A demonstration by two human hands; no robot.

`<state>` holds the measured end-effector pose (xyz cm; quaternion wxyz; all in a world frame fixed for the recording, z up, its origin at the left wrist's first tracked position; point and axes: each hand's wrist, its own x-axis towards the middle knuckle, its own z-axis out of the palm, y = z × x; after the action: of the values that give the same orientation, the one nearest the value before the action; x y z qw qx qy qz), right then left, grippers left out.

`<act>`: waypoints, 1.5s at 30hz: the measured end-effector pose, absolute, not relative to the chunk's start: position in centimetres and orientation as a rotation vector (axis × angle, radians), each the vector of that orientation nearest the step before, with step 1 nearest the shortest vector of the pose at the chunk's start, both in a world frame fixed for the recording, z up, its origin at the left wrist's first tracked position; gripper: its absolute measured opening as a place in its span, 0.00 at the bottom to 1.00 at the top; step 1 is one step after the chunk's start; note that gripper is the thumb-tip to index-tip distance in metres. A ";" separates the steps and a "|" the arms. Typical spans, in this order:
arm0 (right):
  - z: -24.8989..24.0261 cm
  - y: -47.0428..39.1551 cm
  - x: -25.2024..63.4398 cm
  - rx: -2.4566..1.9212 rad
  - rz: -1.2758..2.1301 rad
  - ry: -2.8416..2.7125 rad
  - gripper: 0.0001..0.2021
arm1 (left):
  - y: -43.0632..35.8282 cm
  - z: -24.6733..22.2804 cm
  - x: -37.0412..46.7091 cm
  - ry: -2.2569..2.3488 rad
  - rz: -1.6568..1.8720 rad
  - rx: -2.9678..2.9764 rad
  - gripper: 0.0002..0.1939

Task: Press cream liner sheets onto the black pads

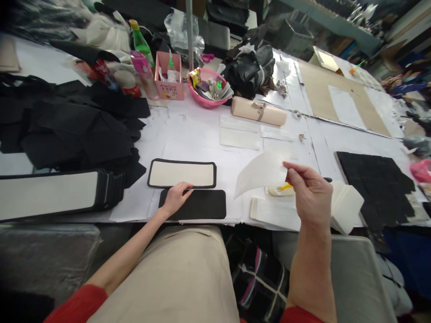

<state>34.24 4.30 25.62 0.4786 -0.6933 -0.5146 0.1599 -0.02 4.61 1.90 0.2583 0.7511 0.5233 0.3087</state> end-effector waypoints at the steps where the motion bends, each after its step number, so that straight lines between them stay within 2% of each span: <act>1: 26.3 3.4 33.6 -1.664 0.396 -1.268 0.12 | 4.4 1.9 0.3 1.376 0.837 2.024 0.05; 7: 28.7 -0.8 30.4 -1.537 0.348 -1.198 0.10 | 3.1 1.4 2.7 1.153 0.782 1.981 0.10; 15: 28.9 -3.6 27.6 -1.545 0.222 -1.105 0.08 | 0.8 1.7 4.7 0.906 0.830 1.608 0.19; 26: 27.8 -4.5 27.0 -1.557 0.262 -0.963 0.08 | -0.3 3.7 4.9 0.809 0.831 1.469 0.11; 35: 26.5 -4.6 28.4 -1.538 0.283 -0.909 0.10 | -1.9 4.8 4.9 0.752 0.968 0.917 0.17; 45: 24.5 -5.5 29.6 -1.625 0.334 -0.882 0.08 | -0.9 5.5 2.3 0.956 1.095 0.917 0.19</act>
<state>29.56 -5.49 24.54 0.5903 -0.6980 -0.3790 0.1437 2.32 -0.89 5.53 0.6528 0.4042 0.4212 0.4827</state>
